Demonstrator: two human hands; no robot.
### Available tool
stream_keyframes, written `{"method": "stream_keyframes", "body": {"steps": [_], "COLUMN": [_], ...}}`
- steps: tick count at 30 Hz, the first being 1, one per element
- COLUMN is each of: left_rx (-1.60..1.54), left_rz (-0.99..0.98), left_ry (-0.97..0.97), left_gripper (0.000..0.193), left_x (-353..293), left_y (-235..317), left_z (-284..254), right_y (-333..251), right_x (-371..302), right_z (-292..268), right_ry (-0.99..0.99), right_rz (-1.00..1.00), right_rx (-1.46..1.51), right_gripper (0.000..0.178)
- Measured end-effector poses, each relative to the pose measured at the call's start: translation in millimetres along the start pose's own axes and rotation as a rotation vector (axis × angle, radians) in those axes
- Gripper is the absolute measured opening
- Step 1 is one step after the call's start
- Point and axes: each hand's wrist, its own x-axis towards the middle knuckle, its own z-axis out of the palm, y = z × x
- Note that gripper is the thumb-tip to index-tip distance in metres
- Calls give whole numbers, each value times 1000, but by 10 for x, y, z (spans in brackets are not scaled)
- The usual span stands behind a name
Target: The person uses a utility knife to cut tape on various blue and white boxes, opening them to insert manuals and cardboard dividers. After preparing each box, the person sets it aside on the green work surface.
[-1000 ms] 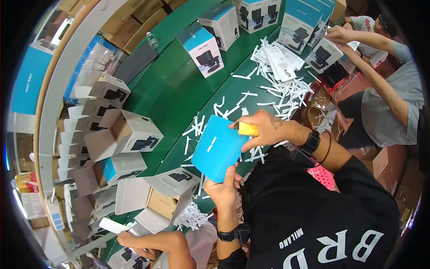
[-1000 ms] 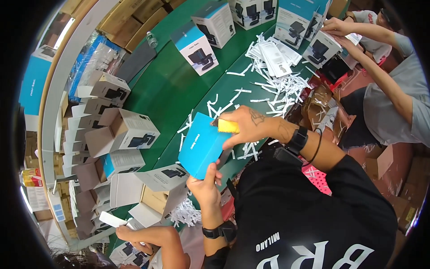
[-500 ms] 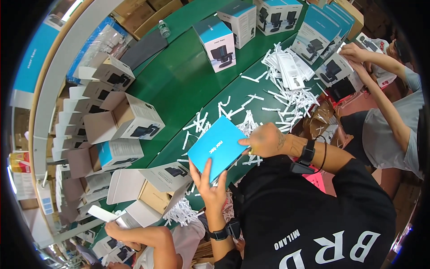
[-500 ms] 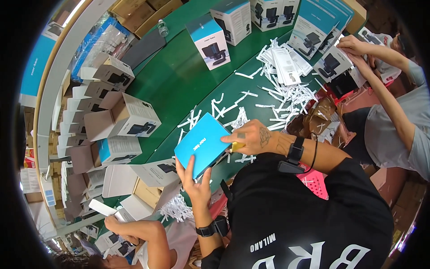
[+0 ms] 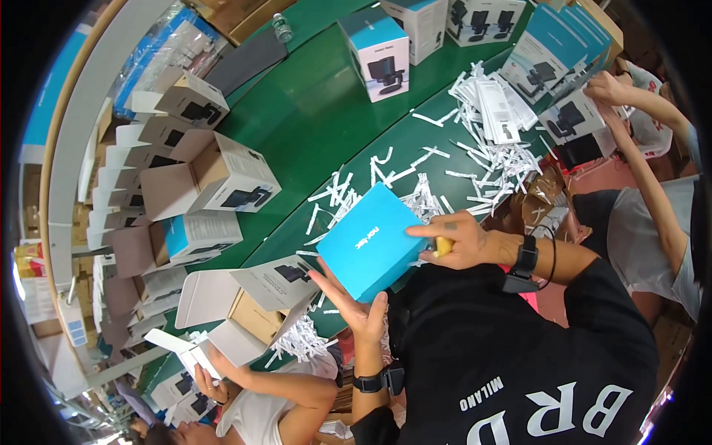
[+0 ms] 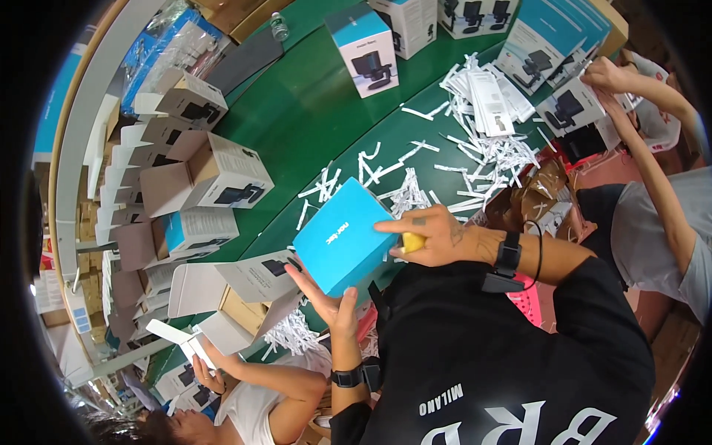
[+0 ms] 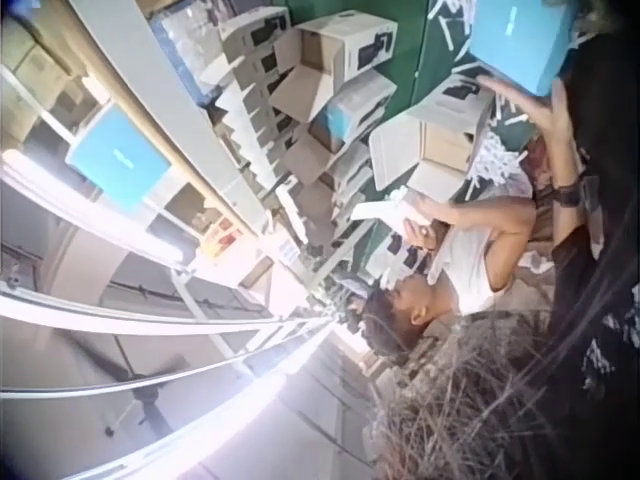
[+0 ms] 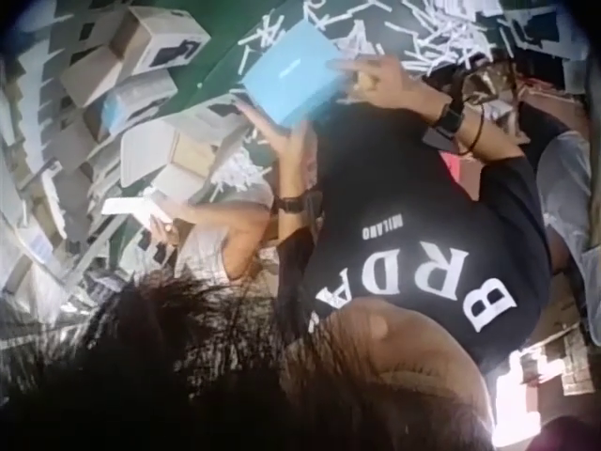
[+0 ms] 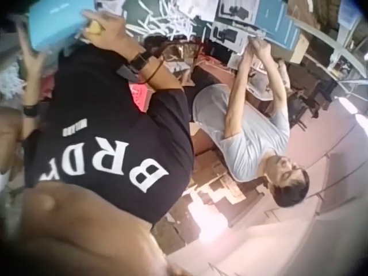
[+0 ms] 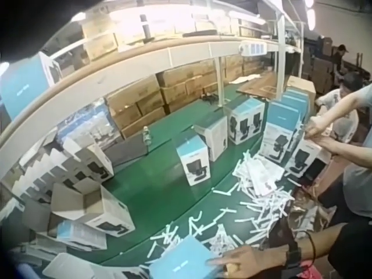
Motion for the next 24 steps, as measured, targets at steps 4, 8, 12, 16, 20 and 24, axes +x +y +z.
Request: {"method": "stream_keyframes", "body": {"steps": [4, 8, 12, 16, 20, 24], "left_rx": [-5, 167, 1033, 1009, 969, 1149], "left_rz": [-217, -196, 172, 216, 112, 514], "left_ry": [-120, -237, -289, -221, -262, -255], "left_gripper": [116, 102, 83, 65, 62, 63], "left_x": [-63, -45, 60, 78, -9, 12], "left_y": [-67, -131, -70, 63, -55, 77], "left_z": [-209, -237, -182, -61, -85, 114], "right_y": [-91, -38, 7, 164, 101, 31], "right_x": [50, 348, 647, 620, 689, 825], "right_z": [-89, -192, -321, -171, -287, -309], "right_ry": [-28, -16, 41, 71, -49, -210], "right_rz": [419, 445, 663, 511, 554, 744], "right_rx": [354, 551, 929, 602, 663, 784], "right_gripper": [49, 48, 62, 64, 64, 63]}}
